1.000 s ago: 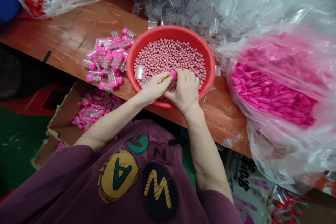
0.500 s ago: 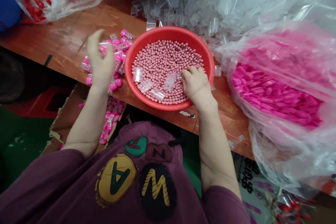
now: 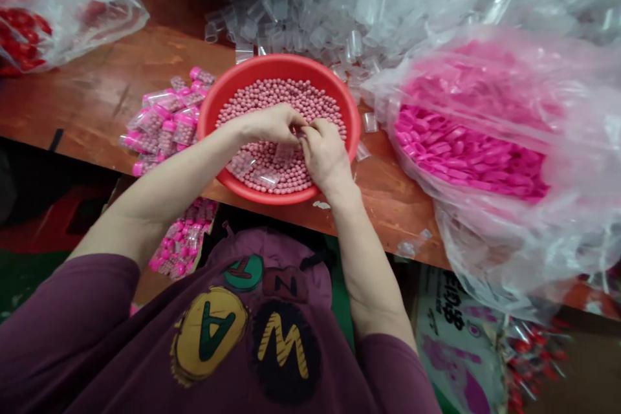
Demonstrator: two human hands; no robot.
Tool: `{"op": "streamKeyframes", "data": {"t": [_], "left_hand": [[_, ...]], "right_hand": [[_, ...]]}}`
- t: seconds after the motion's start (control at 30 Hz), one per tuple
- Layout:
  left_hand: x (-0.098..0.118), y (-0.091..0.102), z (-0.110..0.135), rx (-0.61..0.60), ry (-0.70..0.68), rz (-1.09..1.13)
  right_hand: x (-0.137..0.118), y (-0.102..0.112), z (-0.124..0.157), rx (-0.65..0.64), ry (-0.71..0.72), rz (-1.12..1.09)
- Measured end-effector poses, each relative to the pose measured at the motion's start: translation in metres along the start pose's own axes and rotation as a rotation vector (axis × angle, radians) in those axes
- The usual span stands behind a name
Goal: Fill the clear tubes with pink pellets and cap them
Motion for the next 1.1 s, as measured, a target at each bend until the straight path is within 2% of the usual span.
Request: {"op": "streamKeyframes", "data": {"t": [0.1,0.23,0.33,0.4,0.5,0.6,0.7,0.8,0.87,0.97,1.1], "left_hand": [[0.001,0.009,-0.002,-0.083,0.047,0.126],[0.004,0.012,-0.009,-0.104,0.106,0.124],[0.005,0.013,-0.015,-0.106,0.141,-0.004],[0.004,0.016,-0.018,-0.089,0.171,-0.252],[0.004,0.017,-0.019,-0.056,0.170,-0.722],[0.004,0.005,-0.024,-0.093,0.142,-0.890],[0.005,-0.016,-0.033,-0.117,0.120,-0.847],[0.007,-0.033,-0.044,-0.096,0.082,-0.809],[0.008,-0.038,-0.049,-0.067,0.077,-0.729],[0.010,-0.039,-0.049,0.023,0.104,-0.397],[0.020,-0.031,-0.034,0.161,0.080,0.091]], "right_hand": [[-0.002,0.001,0.001,-0.003,-0.018,-0.022],[-0.007,0.004,0.003,-0.025,-0.029,-0.064],[-0.011,0.007,0.007,0.020,-0.027,-0.108],[-0.006,0.010,0.011,0.112,-0.036,-0.135],[0.029,0.022,0.022,0.303,-0.117,-0.143],[0.097,0.040,0.037,0.480,-0.326,-0.043],[0.167,0.055,0.052,0.479,-0.610,0.157],[0.210,0.057,0.059,0.396,-0.727,0.247],[0.221,0.052,0.057,0.341,-0.710,0.247],[0.221,0.040,0.052,0.288,-0.652,0.239],[0.202,0.030,0.053,0.393,-0.536,0.215]]}}
Point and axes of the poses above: each hand's wrist, its own z-axis away from the middle knuckle, its own y-axis out of the back of the hand, x = y × z, the point moved 2 cm from there along -z, towards the middle knuckle, and after that the axes turned 10 degrees about -y, right-handed, at the moved point
